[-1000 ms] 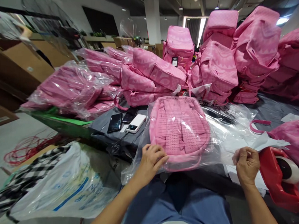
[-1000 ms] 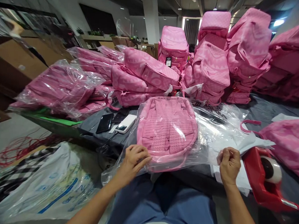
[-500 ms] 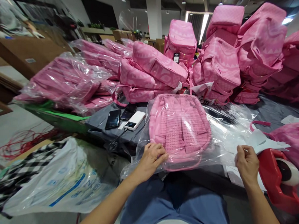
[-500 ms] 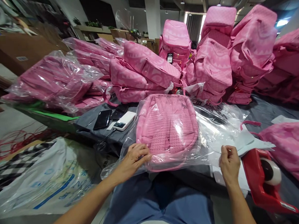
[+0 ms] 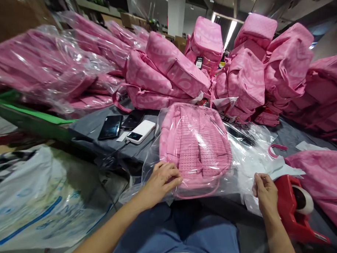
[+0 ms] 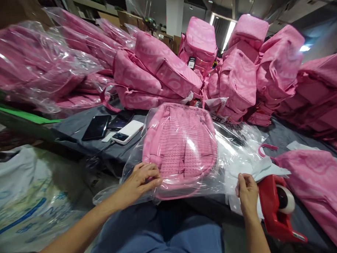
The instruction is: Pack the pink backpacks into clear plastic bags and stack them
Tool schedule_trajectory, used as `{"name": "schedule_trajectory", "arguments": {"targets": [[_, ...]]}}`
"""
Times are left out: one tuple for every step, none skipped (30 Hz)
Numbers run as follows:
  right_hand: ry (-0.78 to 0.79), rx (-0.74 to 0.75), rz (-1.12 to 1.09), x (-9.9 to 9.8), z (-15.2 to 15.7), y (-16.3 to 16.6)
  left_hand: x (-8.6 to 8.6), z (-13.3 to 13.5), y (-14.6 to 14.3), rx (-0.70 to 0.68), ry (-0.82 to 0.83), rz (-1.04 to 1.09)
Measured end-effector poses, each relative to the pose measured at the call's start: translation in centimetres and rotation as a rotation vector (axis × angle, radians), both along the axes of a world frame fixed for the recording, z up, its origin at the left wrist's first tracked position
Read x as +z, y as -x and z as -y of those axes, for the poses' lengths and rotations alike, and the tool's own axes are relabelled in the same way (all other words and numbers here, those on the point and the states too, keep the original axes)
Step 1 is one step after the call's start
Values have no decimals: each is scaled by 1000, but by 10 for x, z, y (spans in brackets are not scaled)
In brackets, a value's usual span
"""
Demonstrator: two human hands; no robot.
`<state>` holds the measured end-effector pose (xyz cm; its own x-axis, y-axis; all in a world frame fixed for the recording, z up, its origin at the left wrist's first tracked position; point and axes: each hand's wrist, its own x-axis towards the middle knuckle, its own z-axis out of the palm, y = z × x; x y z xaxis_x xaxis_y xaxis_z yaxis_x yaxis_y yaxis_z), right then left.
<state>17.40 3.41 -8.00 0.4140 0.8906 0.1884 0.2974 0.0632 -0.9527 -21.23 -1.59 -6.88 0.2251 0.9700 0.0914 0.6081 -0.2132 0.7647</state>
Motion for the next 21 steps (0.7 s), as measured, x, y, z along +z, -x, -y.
{"name": "schedule_trajectory", "arguments": {"targets": [[16, -15, 0, -3, -2, 1, -1, 0, 1, -10, 8, 5], [30, -30, 1, -5, -5, 3, -1, 0, 2, -20, 17, 8], [42, -40, 1, -6, -7, 4, -1, -1, 2, -28, 27, 8], [55, -44, 4, -6, -8, 5, 0, -1, 2, -35, 37, 6], [69, -44, 9, -5, -9, 6, 1, -1, 2, -38, 46, 4], [77, -51, 23, -2, -8, 7, 2, -1, 2, -38, 52, 2], [75, -64, 48, 3, -5, 8, 2, -1, 3, -36, 52, 1], [56, -85, 86, 8, -2, 9, 2, 0, 3, -33, 49, 3], [13, -118, 136, 14, 2, 11, 1, 0, 4, -30, 46, 9], [-49, -155, 195, 19, 6, 12, 0, 0, 5, -31, 46, 19], [-113, -187, 260, 24, 9, 14, -1, 0, 7, -33, 49, 32], [-160, -202, 319, 26, 10, 15, -3, 1, 9, -36, 53, 45], [-183, -200, 364, 27, 9, 17, -4, 1, 10, -40, 56, 54], [-179, -183, 389, 25, 5, 18, -5, 1, 11, -41, 55, 60], [-147, -145, 385, 22, -1, 19, -5, 1, 11, -40, 51, 62], [-97, -95, 354, 19, -8, 19, -5, 1, 11, -36, 46, 59], [-43, -44, 306, 15, -16, 20, -5, 1, 10, -29, 45, 52], [8, 5, 251, 12, -24, 20, -4, 1, 9, -23, 49, 42], [54, 51, 202, 10, -31, 19, -2, 1, 8, -14, 55, 32], [94, 89, 164, 10, -36, 18, -1, 0, 6, -5, 62, 20], [122, 118, 140, 13, -37, 16, 1, 0, 5, 0, 70, 8]]}}
